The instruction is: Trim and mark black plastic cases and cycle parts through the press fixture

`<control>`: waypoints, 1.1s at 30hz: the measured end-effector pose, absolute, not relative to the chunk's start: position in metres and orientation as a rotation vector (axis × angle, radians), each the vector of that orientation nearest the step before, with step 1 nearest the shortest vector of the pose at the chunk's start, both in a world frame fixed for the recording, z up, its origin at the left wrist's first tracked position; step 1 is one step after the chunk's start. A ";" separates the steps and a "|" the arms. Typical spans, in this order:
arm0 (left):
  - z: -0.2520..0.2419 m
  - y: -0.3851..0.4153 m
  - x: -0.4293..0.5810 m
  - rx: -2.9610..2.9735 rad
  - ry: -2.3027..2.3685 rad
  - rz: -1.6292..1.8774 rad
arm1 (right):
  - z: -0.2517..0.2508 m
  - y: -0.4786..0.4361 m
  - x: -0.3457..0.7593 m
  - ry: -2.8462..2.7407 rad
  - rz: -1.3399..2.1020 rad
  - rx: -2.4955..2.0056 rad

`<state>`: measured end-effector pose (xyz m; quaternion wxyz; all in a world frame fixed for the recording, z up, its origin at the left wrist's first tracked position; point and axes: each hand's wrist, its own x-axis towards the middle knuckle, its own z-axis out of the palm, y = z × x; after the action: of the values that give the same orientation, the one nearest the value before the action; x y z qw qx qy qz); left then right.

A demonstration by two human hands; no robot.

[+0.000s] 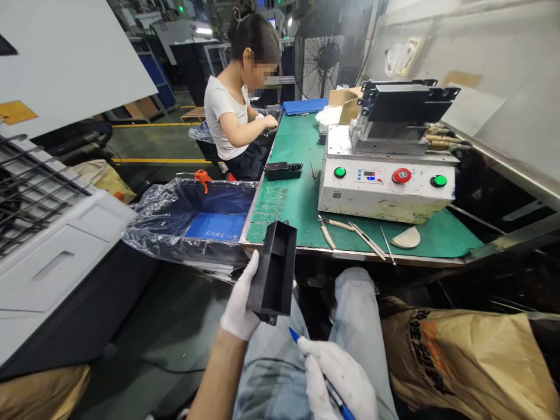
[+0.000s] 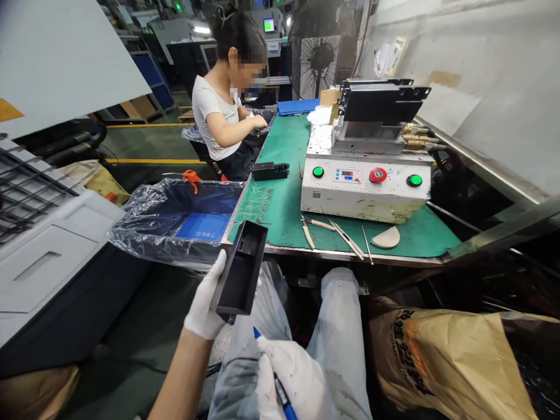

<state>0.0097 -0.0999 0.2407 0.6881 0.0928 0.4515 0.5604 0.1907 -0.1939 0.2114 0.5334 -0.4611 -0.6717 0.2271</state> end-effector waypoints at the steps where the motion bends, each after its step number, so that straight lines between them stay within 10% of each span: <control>1: 0.241 -0.099 0.012 0.132 0.905 1.229 | 0.213 -0.196 0.189 -1.575 0.532 -1.135; 8: 0.233 -0.111 0.029 -0.116 0.332 1.448 | 0.222 -0.207 0.168 -1.580 0.575 -1.117; 33: 0.217 -0.121 0.036 -0.105 0.567 1.568 | 0.224 -0.198 0.139 -1.627 0.614 -0.872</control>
<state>0.0359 -0.1211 0.2166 0.6710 -0.0465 0.2516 0.6959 0.1394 -0.1978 0.2242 0.5631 -0.3704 -0.6912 0.2608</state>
